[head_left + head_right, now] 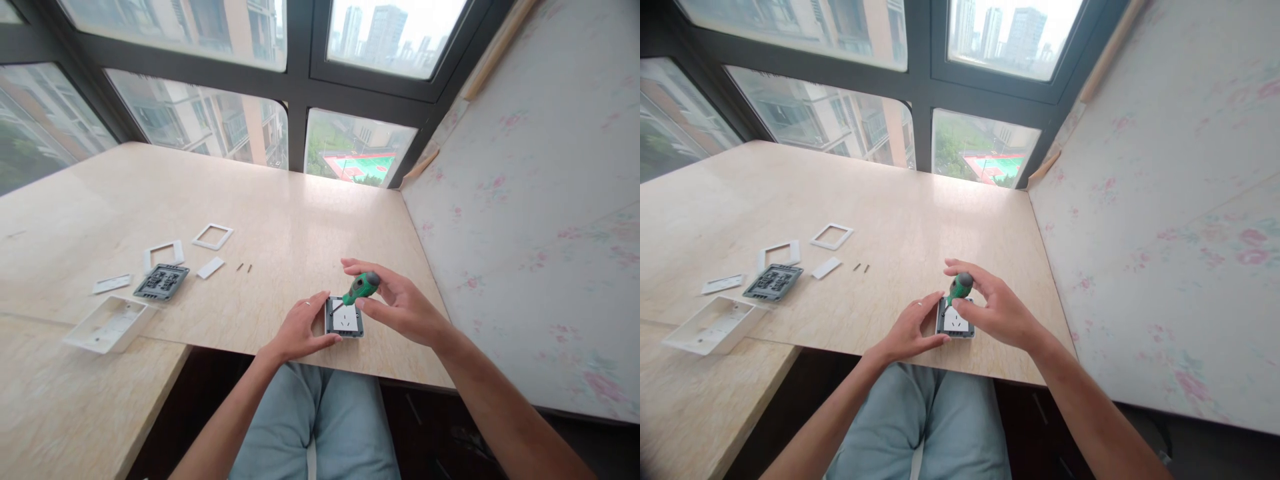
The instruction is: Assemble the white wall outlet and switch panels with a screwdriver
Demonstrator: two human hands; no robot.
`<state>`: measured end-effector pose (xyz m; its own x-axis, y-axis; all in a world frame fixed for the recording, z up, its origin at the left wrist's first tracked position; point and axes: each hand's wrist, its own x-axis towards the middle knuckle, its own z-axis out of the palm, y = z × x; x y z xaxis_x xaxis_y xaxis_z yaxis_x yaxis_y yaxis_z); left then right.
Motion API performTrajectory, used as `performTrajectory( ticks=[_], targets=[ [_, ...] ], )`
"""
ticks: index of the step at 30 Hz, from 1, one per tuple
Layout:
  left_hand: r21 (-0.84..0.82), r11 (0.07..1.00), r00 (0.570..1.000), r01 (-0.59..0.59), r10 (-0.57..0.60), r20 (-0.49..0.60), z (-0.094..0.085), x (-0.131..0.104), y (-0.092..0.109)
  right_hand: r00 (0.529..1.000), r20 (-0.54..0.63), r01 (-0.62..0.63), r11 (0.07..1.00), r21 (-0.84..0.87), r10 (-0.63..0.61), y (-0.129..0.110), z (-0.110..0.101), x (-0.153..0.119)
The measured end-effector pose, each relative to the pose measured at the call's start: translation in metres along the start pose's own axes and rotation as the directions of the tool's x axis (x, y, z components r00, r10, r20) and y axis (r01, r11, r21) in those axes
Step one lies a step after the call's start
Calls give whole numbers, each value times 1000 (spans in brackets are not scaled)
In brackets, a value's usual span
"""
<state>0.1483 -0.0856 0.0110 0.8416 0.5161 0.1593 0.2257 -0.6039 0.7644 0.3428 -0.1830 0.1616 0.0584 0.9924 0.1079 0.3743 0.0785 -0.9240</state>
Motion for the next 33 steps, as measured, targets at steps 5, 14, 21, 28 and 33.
performTrajectory(
  ticks=[5, 14, 21, 28, 33],
  targets=[
    [-181, 981, 994, 63, -77, -72, 2, -1, -2, 1000, -7, -30, 999, 28, 30, -1, 0, 1],
    [-385, 917, 953, -103, -20, -303, -13, 9, 31, 1000, -16, -23, 999, -49, 22, -1, -1, 4],
    [-297, 940, 905, -169, 29, -424, -11, 11, 53, 975, -141, 102, 909, -403, -172, -4, 5, 12],
    [-212, 955, 796, -206, 38, -604, -13, 20, 81, 927, -140, 198, 771, -605, -349, -3, 15, 18],
    [-192, 970, 771, -151, -5, -637, -17, 28, 92, 977, -112, 128, 914, -384, -184, 5, 16, 12]
  ],
)
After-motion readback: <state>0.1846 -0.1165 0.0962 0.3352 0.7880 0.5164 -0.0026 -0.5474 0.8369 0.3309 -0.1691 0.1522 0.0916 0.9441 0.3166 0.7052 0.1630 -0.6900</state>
